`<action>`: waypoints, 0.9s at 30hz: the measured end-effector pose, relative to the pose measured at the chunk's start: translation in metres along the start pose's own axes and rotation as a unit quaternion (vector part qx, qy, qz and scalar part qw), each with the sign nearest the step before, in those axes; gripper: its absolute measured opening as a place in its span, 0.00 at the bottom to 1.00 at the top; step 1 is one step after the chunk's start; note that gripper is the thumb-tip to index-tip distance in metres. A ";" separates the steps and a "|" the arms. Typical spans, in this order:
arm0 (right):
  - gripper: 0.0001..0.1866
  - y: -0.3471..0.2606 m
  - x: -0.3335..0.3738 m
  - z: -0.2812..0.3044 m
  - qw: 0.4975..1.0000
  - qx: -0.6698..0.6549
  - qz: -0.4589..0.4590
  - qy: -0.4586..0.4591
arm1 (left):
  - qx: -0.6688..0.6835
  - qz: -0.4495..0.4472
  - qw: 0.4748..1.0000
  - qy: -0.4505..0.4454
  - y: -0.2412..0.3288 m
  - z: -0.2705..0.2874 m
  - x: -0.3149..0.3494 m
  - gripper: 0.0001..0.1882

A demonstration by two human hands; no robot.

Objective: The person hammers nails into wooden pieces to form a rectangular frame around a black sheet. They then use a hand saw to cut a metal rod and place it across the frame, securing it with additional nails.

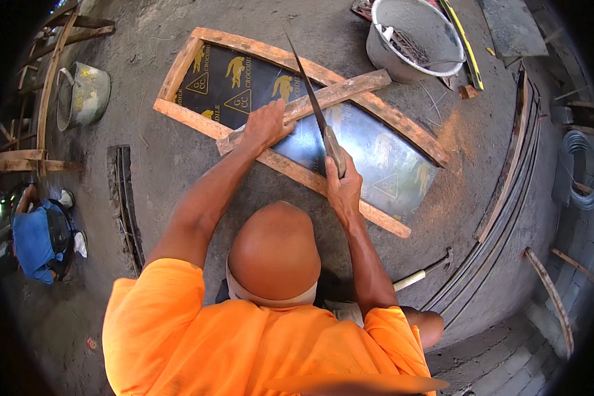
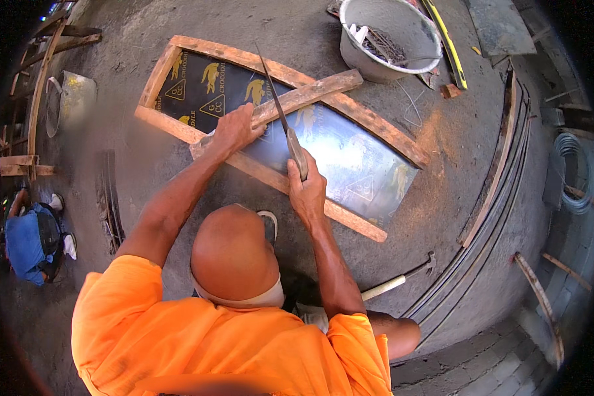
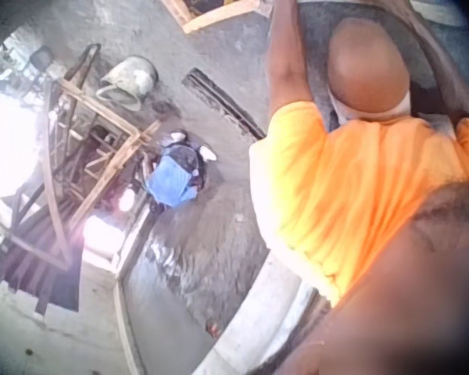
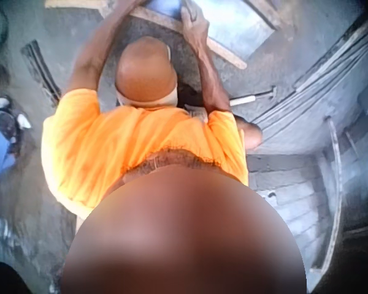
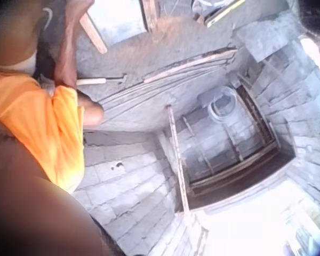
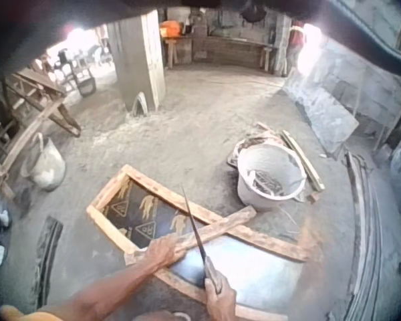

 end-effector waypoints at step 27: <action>0.25 0.005 0.025 0.019 0.989 0.093 -0.040 -0.111 | 0.014 0.117 0.993 -0.031 0.002 0.002 -0.012 0.34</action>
Point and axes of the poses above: each hand's wrist, its own x-axis away from the middle knuckle, its own z-axis out of the back of the hand, y = z × x, the point moved 1 cm from there along -x, towards the middle knuckle, and after that the axes turned 1 degree about x, right-handed, at the moved point
